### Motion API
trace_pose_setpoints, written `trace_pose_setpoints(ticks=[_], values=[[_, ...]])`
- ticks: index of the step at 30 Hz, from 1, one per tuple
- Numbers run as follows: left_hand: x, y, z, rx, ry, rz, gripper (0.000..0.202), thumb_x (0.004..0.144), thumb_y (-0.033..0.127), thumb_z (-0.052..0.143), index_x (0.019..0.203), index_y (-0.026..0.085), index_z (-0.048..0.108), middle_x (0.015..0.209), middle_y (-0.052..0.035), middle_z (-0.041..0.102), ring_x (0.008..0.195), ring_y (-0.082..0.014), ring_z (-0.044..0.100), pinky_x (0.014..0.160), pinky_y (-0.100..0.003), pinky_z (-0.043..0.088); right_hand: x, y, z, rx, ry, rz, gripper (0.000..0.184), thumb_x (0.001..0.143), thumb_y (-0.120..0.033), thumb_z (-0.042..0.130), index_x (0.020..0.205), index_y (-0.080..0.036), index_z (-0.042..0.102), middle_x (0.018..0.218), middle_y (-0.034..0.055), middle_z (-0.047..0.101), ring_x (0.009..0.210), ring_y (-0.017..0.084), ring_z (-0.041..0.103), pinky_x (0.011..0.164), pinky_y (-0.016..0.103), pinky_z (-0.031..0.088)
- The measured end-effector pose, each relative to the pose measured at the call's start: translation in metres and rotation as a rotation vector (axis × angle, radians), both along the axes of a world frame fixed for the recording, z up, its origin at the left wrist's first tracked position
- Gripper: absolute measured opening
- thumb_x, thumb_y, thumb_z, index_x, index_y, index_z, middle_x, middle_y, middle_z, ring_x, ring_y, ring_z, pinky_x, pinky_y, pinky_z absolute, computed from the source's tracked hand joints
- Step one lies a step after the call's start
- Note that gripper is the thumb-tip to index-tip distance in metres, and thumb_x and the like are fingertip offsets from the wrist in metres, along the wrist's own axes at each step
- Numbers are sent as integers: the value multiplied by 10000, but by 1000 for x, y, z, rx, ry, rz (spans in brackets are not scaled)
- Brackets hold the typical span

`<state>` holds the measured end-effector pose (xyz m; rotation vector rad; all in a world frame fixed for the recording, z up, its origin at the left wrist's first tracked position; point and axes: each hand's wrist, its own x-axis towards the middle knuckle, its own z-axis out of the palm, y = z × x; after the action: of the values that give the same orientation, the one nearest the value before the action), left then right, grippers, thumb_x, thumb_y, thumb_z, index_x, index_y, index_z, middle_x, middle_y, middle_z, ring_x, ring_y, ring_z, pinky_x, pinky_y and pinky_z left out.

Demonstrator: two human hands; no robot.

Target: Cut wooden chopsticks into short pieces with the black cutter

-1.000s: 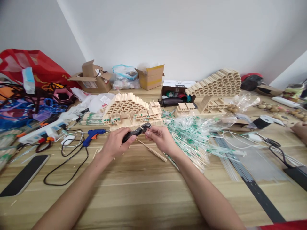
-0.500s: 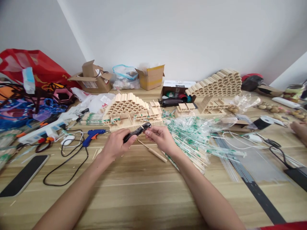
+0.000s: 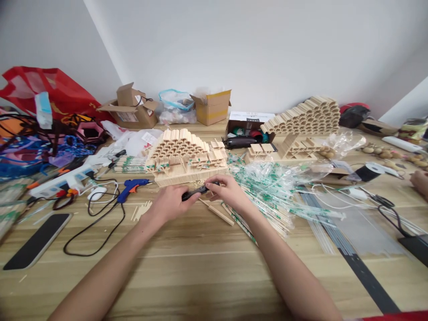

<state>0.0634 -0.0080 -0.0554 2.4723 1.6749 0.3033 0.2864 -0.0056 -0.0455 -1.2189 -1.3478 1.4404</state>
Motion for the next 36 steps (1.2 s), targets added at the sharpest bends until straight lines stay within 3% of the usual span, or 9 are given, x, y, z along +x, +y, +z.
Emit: trace_pose_setpoints(ticks=[3, 11, 18, 23, 27, 29, 31, 34, 36], values=[[3, -2, -1, -7, 13, -16, 675, 963, 738, 333, 831, 207, 727, 817, -134, 743, 742, -290, 697, 631, -343, 426, -3, 3, -7, -19, -14, -39, 251, 762, -359, 827, 838, -146, 717, 761, 50, 743, 657, 183, 742, 643, 297, 639], [5, -1, -5, 10, 70, 16, 756, 954, 770, 283, 796, 200, 754, 735, -154, 726, 704, -316, 700, 635, -368, 444, -6, 2, -5, -61, -49, -107, 148, 787, -276, 787, 831, -148, 726, 720, 46, 735, 656, 174, 735, 645, 281, 623], [-11, 12, 1, 13, 85, 170, 824, 924, 816, 263, 723, 177, 742, 701, -179, 715, 689, -333, 695, 607, -367, 413, 1, 5, -5, 47, -143, -202, 191, 804, -345, 732, 842, -159, 724, 635, 21, 682, 558, 155, 647, 585, 279, 552], [-31, 18, 19, 115, 6, 228, 790, 926, 819, 257, 697, 202, 694, 681, -138, 696, 647, -284, 649, 569, -334, 340, 6, 8, -20, 108, -580, -7, 80, 757, -194, 696, 684, -182, 726, 577, 6, 665, 534, 146, 589, 516, 246, 407], [-45, 17, 33, 176, -60, 247, 726, 944, 786, 293, 633, 221, 625, 636, -99, 663, 630, -257, 614, 568, -327, 290, 1, 8, -34, 66, -794, 149, 223, 645, -79, 717, 473, -193, 632, 497, 0, 637, 513, 156, 587, 506, 250, 367], [-49, 17, 38, 185, -77, 253, 712, 952, 772, 299, 628, 222, 616, 617, -93, 650, 624, -254, 607, 573, -328, 279, 0, 9, -36, 75, -813, 99, 162, 685, -95, 713, 555, -188, 685, 537, 16, 663, 532, 170, 600, 531, 261, 385], [-50, 16, 40, 187, -83, 257, 707, 954, 767, 303, 633, 220, 618, 614, -93, 650, 628, -255, 607, 579, -330, 274, 1, 12, -35, 131, -826, -29, 108, 803, -161, 680, 856, -171, 773, 691, 57, 732, 646, 201, 651, 621, 278, 435], [-49, 16, 40, 202, -91, 254, 702, 954, 762, 311, 647, 215, 626, 634, -97, 664, 644, -255, 611, 587, -333, 272, 3, 16, -34, 233, -793, -215, 408, 904, -259, 648, 1296, -147, 659, 887, 96, 759, 769, 225, 684, 754, 317, 483], [-49, 16, 40, 213, -106, 254, 699, 953, 761, 318, 672, 213, 647, 650, -98, 675, 649, -254, 610, 593, -335, 277, 0, 15, -37, 253, -727, -216, 468, 867, -234, 684, 1325, -155, 628, 983, 100, 748, 751, 205, 686, 767, 322, 507]])
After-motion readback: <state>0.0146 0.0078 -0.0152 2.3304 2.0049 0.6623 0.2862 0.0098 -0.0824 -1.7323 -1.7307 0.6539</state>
